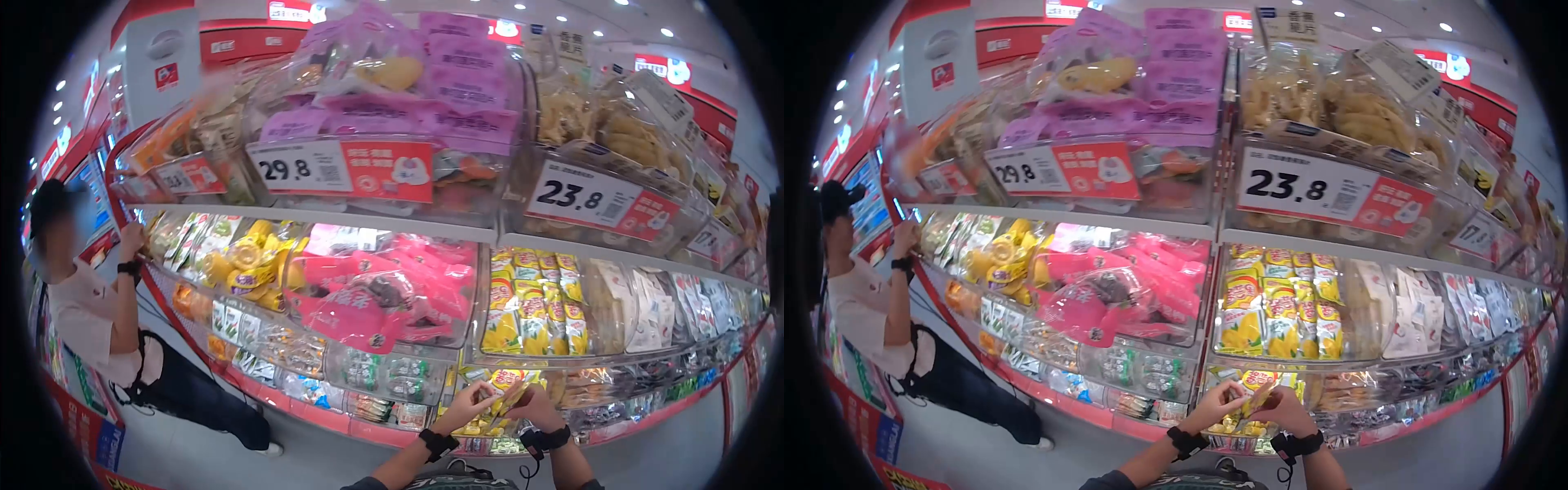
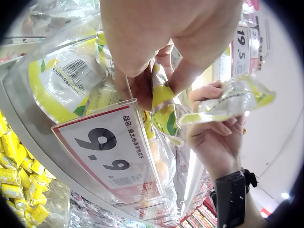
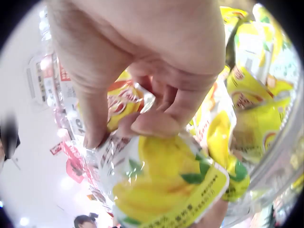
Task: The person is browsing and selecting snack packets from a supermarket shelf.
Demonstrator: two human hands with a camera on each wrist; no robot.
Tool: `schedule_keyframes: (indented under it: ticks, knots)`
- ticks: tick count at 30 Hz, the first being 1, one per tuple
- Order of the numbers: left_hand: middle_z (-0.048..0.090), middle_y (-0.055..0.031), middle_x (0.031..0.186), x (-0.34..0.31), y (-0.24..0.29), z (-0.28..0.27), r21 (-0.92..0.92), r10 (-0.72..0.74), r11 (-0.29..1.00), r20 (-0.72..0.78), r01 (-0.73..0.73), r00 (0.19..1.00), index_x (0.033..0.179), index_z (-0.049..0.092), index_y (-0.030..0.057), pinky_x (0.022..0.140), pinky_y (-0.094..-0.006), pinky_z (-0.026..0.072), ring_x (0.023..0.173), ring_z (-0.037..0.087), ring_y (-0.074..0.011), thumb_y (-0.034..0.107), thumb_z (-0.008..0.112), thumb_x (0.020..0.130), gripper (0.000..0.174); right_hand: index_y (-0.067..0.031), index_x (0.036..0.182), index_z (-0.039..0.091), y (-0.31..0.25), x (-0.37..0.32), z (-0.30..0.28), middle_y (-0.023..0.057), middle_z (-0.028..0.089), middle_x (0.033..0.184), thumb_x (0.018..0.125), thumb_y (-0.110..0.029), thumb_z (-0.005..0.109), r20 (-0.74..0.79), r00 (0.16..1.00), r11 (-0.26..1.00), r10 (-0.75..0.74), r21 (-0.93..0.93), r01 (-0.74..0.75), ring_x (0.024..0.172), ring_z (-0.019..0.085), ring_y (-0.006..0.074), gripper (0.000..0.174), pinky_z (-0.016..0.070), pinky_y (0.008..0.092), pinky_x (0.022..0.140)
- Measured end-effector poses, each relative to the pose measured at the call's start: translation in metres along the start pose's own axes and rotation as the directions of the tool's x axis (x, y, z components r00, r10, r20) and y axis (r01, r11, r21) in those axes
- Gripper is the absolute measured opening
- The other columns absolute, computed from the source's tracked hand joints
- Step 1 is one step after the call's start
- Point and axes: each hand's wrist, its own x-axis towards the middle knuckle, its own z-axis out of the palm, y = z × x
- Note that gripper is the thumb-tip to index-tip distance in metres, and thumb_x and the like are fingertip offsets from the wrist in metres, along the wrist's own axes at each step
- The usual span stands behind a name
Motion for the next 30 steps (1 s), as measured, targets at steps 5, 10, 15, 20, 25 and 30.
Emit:
schedule_keyframes:
  ticks: [5, 10, 15, 20, 25, 30]
  knots:
    - [0.051, 0.0057, 0.080, -0.002, 0.007, -0.002, 0.051, -0.053, 0.997, 0.033, 0.052, 0.998, 0.095, 0.054, 0.0064, 0.054, -0.0167, 0.0328, 0.061, 0.040, 0.0000, 0.011, 0.061, 0.086, 0.012, -0.0012, 0.095, 0.065, -0.059, -0.027, 0.016, 0.0045, 0.065, 0.078, 0.073, -0.002, 0.074, 0.246, 0.927, 0.890, -0.283, -0.291, 0.349, 0.070, 0.064, 0.0142, 0.024, 0.0512, 0.0255, 0.061]
    - [0.051, 0.0027, 0.086, -0.002, 0.020, -0.004, -0.050, -0.176, 0.983, 0.057, 0.179, 0.983, 0.097, 0.051, 0.0051, 0.059, -0.0180, 0.0380, 0.067, 0.046, -0.0022, 0.002, 0.056, 0.084, 0.015, 0.0052, 0.099, 0.056, -0.152, -0.055, 0.011, 0.0101, 0.062, 0.074, 0.092, -0.012, 0.053, -0.264, 0.962, 0.951, -0.071, 0.272, 0.145, 0.052, 0.062, 0.0183, 0.019, 0.0475, 0.0259, 0.044]
    - [0.051, 0.0028, 0.085, -0.003, 0.031, 0.000, 0.018, -0.115, 0.993, 0.053, 0.114, 0.992, 0.097, 0.051, 0.0048, 0.059, -0.0182, 0.0384, 0.066, 0.046, -0.0023, -0.001, 0.056, 0.083, 0.016, 0.0028, 0.107, 0.050, -0.207, -0.020, -0.012, 0.0083, 0.061, 0.080, 0.094, -0.016, 0.049, -0.314, 0.948, 0.966, -0.056, 0.222, 0.131, 0.049, 0.058, 0.0147, 0.023, 0.0444, 0.0232, 0.041]
    - [0.051, 0.0026, 0.085, -0.002, 0.028, -0.003, 0.050, -0.116, 0.992, 0.058, 0.113, 0.992, 0.097, 0.051, 0.0048, 0.059, -0.0183, 0.0386, 0.066, 0.046, -0.0026, -0.002, 0.055, 0.082, 0.017, 0.0018, 0.111, 0.044, -0.211, 0.015, -0.041, 0.0075, 0.058, 0.076, 0.094, -0.013, 0.046, -0.407, 0.911, 0.993, -0.070, 0.055, 0.101, 0.051, 0.057, 0.0128, 0.022, 0.0448, 0.0225, 0.044]
    - [0.050, 0.0024, 0.085, -0.003, 0.033, 0.003, -0.055, -0.096, 0.994, 0.033, 0.097, 0.995, 0.098, 0.051, 0.0047, 0.059, -0.0181, 0.0376, 0.066, 0.044, -0.0027, -0.004, 0.051, 0.080, 0.020, 0.0047, 0.117, 0.040, -0.221, 0.052, -0.060, 0.0089, 0.056, 0.071, 0.092, -0.009, 0.045, -0.462, 0.884, 0.993, -0.069, -0.113, 0.019, 0.051, 0.057, 0.0142, 0.028, 0.0474, 0.0249, 0.044]
    - [0.050, 0.0019, 0.087, -0.003, 0.024, -0.003, 0.016, -0.089, 0.996, 0.044, 0.089, 0.995, 0.097, 0.051, 0.0046, 0.060, -0.0177, 0.0360, 0.067, 0.042, -0.0028, -0.004, 0.048, 0.077, 0.022, 0.0077, 0.127, 0.031, -0.218, 0.080, -0.066, 0.0153, 0.058, 0.078, 0.091, -0.006, 0.044, -0.349, 0.926, 0.913, 0.145, -0.313, -0.260, 0.057, 0.062, 0.0190, 0.040, 0.0520, 0.0287, 0.046]
